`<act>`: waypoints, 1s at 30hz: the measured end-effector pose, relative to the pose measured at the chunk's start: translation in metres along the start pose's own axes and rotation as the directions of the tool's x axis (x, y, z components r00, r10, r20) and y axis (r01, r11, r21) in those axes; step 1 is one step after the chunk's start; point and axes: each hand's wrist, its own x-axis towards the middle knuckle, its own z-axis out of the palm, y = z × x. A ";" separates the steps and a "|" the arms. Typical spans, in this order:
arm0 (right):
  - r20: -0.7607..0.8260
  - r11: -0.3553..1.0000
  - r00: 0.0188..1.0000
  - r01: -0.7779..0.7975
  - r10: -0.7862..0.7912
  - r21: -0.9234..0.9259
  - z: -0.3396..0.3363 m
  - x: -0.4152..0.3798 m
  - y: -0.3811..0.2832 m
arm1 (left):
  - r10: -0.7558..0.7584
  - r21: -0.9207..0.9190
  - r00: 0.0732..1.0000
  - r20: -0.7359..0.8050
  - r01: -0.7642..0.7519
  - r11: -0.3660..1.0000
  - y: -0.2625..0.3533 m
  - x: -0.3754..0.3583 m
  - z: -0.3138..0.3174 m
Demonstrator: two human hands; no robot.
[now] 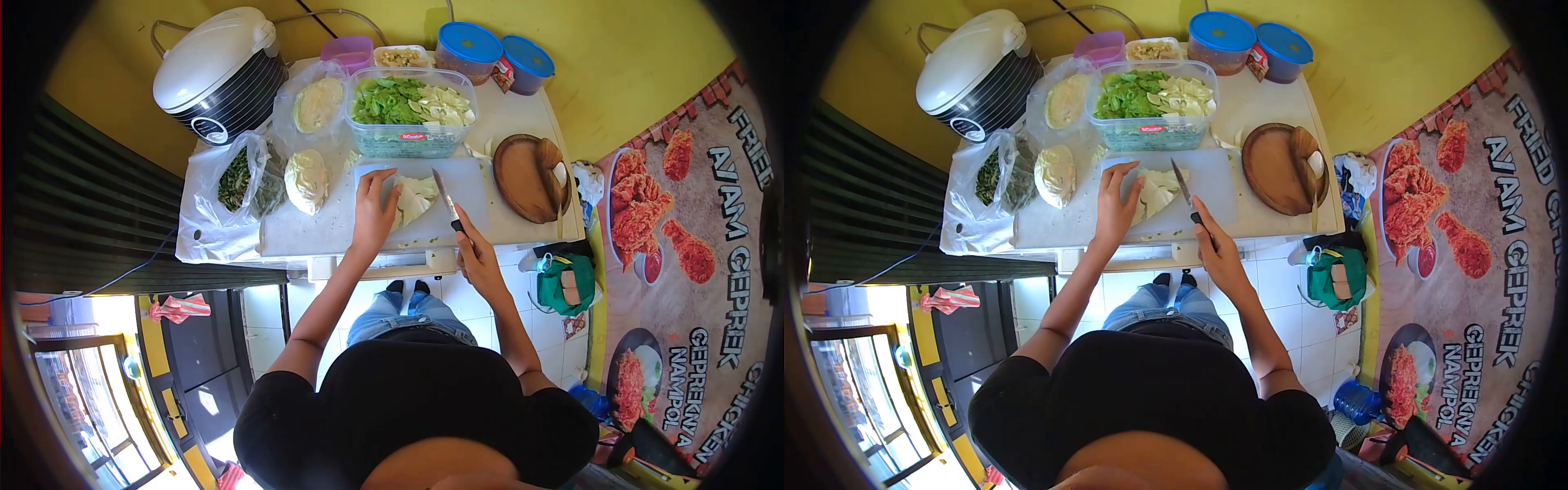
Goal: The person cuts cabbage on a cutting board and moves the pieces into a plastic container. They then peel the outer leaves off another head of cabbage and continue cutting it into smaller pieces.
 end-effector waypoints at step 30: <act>0.088 0.917 0.996 0.049 -0.015 -0.396 0.007 0.031 0.002 | 0.156 0.078 0.919 0.362 -0.197 0.977 -0.009 -0.014 -0.028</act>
